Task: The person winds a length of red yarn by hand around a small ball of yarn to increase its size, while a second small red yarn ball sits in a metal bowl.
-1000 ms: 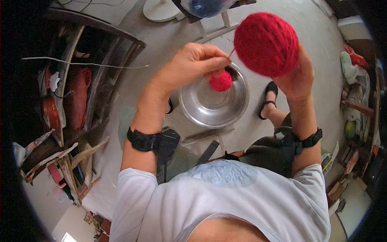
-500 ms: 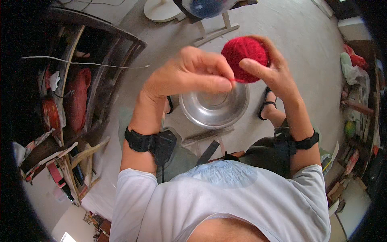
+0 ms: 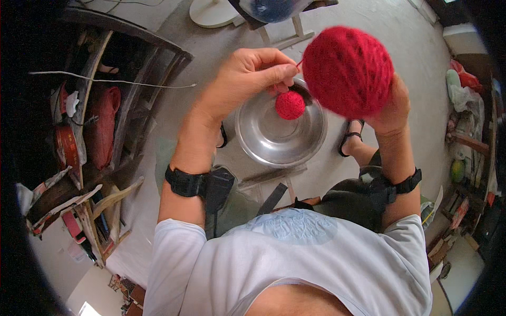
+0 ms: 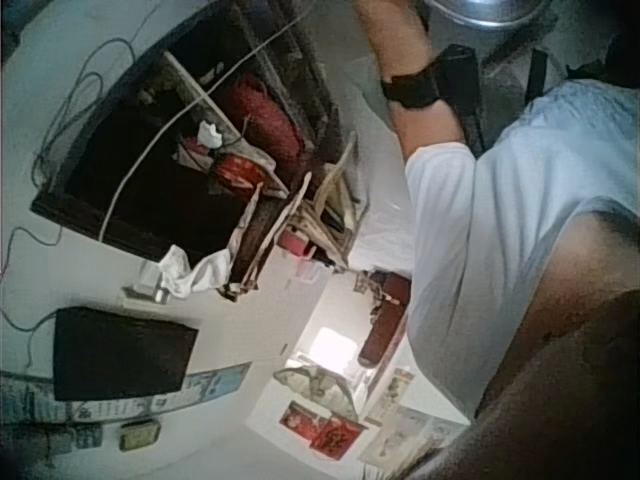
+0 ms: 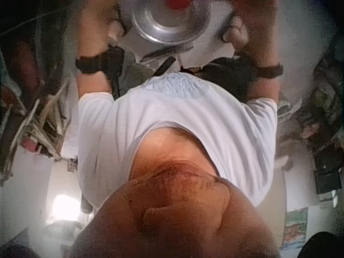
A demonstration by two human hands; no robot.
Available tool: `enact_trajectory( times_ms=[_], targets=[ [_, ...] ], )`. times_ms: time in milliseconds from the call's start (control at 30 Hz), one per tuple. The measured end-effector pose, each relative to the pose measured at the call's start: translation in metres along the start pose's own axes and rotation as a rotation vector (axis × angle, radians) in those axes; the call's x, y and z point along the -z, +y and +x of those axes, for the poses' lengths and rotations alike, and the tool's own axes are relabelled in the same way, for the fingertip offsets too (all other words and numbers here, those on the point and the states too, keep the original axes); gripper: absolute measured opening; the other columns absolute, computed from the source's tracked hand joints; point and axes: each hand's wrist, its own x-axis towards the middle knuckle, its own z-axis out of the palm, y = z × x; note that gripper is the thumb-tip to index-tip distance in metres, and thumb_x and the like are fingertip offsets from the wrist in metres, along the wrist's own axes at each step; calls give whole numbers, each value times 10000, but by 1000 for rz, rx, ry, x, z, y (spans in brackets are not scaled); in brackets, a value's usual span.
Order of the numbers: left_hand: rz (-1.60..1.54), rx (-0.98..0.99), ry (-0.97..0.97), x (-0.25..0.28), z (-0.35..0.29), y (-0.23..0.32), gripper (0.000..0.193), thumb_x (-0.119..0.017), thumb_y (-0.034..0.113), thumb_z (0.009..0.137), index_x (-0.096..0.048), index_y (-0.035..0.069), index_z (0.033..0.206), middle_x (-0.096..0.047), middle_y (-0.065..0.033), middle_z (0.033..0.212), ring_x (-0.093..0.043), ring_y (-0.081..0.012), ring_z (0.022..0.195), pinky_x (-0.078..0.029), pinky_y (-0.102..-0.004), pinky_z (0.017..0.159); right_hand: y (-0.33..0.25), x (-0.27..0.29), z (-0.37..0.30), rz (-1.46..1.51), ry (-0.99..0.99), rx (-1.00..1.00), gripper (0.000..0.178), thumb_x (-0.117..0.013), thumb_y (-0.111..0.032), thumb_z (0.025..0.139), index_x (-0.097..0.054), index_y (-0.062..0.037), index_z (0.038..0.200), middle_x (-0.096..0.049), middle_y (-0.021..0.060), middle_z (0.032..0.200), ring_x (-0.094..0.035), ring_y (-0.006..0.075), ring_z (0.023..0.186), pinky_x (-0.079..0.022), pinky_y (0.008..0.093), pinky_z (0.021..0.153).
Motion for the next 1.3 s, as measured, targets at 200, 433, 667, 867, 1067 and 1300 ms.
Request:
enact_trajectory(
  times_ms=[200,433,667,867,1067,1300],
  targets=[
    [92,137,-160,-19,1,-9,185,-663,200,925,-715,39,999,-698,-3,804,-623,-53,706,-470,-210,595,-1,-2,15,-429,481,152,611,-582,-407,949,-419,-40,1410,-521,147,1383,-553,307,1226,-435,438,1055],
    [65,180,-470,-22,-5,17,160,-691,135,893,-711,14,996,-686,-8,820,-606,-57,708,-459,-203,601,11,-11,18,-1189,682,111,741,-860,-323,722,-496,5,1278,-635,158,1112,-652,242,1019,-538,353,900],
    [-67,-89,-189,5,-12,16,73,-684,99,890,-691,38,930,-627,27,792,-548,-47,700,-437,-193,633,13,-13,11,-900,394,-318,713,-775,-408,765,-527,-77,1345,-629,146,1183,-621,238,1093,-492,363,971],
    [44,-96,-37,4,-7,9,139,-681,178,911,-701,62,985,-683,7,851,-601,-49,747,-488,-207,671,11,-16,7,-496,274,-363,801,-762,-441,780,-471,20,1367,-591,152,1263,-585,236,1153,-454,355,1014],
    [55,-66,11,2,-3,-1,201,-627,235,954,-701,58,1017,-686,5,849,-621,-61,749,-496,-220,666,-3,-9,1,-353,245,-128,825,-666,-487,847,-388,40,1416,-537,171,1354,-551,253,1223,-419,391,1063],
    [67,190,-347,-16,0,-7,207,-650,200,933,-721,21,1010,-702,-25,823,-629,-73,732,-481,-225,603,-3,-7,19,-473,547,253,648,-670,-363,897,-429,-1,1378,-574,145,1296,-584,241,1178,-474,387,1006]
  ],
)
